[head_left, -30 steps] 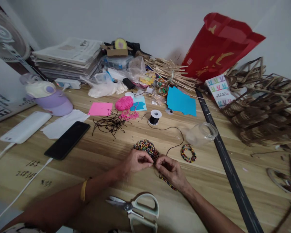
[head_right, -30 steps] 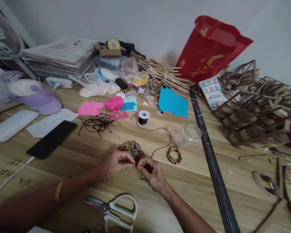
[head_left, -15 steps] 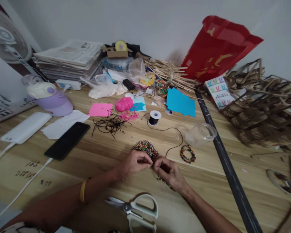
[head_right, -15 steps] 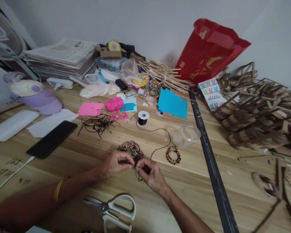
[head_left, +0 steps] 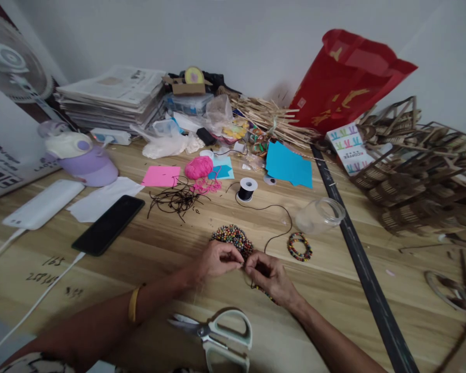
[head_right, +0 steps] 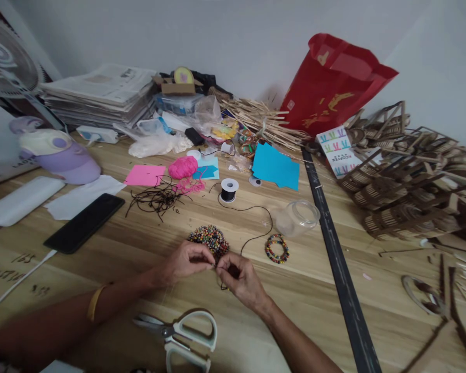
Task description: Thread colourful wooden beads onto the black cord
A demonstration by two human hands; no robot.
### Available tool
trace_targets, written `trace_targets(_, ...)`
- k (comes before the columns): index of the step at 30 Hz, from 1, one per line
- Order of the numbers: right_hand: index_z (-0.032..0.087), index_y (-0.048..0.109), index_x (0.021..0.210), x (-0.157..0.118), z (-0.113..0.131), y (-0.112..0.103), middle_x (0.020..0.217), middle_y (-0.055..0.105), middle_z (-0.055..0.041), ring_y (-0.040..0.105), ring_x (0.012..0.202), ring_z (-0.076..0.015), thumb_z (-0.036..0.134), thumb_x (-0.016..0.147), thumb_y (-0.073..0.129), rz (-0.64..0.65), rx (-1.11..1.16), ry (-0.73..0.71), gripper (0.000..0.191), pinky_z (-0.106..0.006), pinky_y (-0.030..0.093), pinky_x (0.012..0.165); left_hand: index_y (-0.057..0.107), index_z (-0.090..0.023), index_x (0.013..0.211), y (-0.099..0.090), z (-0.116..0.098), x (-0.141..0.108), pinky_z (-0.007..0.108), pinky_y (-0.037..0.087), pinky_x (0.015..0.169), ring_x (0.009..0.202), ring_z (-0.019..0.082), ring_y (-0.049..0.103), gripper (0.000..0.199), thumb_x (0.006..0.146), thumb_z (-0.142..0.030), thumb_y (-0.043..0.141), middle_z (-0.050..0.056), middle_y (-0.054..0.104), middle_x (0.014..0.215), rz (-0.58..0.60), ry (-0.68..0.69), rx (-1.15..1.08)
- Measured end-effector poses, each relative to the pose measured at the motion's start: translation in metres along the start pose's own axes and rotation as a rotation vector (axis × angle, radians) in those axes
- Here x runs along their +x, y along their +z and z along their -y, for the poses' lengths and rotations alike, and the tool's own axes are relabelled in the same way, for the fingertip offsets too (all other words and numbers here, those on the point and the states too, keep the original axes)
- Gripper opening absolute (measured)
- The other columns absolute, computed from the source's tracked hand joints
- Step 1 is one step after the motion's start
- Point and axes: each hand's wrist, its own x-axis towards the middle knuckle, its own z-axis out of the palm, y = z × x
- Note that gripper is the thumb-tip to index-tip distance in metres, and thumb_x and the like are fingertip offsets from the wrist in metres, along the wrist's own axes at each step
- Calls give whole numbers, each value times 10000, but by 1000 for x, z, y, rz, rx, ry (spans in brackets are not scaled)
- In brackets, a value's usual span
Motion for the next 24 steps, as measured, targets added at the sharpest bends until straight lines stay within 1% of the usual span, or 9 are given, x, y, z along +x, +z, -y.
trace_targets(6,165,556,716,0,1,0,614,476,23,409,535,-92,402,831,600,7,-12,6,267,-199,339,489,700,-83,751,0,-1,-1,206,491,641,648,128,628,104,680,-147,659,69,709,723,20,-1,2)
trace_targets(13,164,561,718,0,-1,-1,630,486,13,424,560,-97,394,844,592,15,-27,-6,264,-202,348,502,705,-90,739,1,0,-1,193,483,620,629,121,618,97,679,-153,664,59,708,704,12,33,23)
trace_targets(24,168,561,713,-1,-1,-1,627,492,17,428,549,-96,423,834,601,4,22,2,285,-210,359,510,711,-92,762,1,0,-1,185,476,610,626,116,609,107,692,-149,655,55,708,707,27,21,36)
